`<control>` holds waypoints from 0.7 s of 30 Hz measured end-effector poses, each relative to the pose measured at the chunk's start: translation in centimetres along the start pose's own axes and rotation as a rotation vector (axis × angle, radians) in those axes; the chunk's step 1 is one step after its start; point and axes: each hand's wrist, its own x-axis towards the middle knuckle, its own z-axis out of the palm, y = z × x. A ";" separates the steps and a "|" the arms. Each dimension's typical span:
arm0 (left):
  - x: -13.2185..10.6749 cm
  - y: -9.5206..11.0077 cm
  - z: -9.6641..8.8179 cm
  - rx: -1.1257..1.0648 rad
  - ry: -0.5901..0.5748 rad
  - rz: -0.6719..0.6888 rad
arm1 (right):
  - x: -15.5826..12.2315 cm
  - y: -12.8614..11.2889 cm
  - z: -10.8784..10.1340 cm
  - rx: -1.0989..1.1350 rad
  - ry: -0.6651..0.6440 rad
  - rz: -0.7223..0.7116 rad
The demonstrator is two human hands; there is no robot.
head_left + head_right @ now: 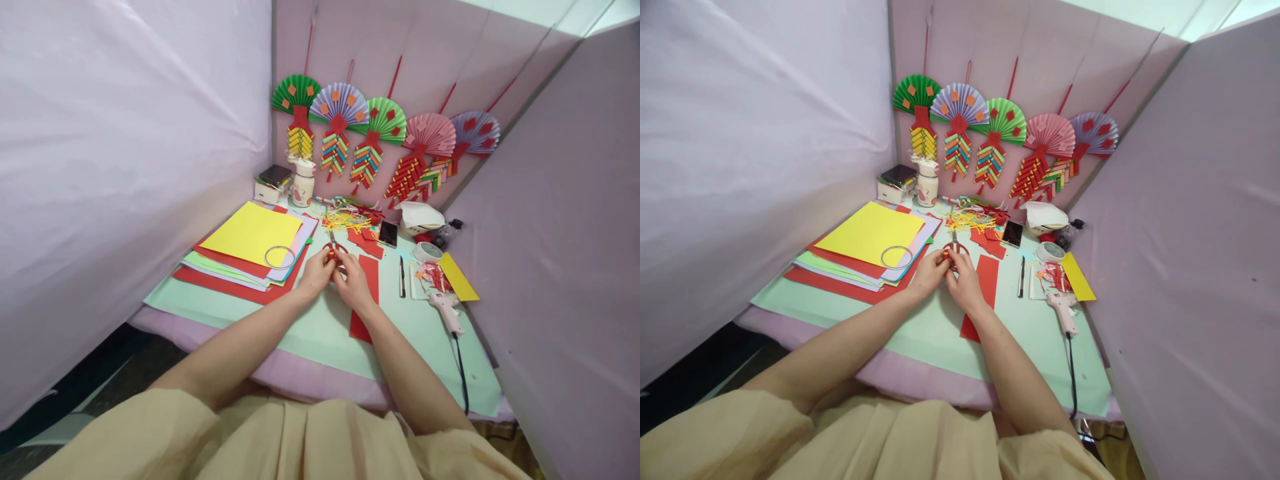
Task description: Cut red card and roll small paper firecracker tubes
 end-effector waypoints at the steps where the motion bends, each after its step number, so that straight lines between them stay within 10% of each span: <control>1: 0.0 0.0 0.0 -0.003 0.000 -0.003 | 0.0 0.1 0.0 0.001 0.000 -0.002; 12: 0.8 -0.2 -0.3 -0.205 -0.040 -0.193 | 0.1 0.5 -0.4 -0.134 0.008 -0.065; 21: 1.5 1.0 -2.1 -0.510 -0.413 -0.524 | 0.6 0.8 -2.2 -0.042 -0.209 -0.047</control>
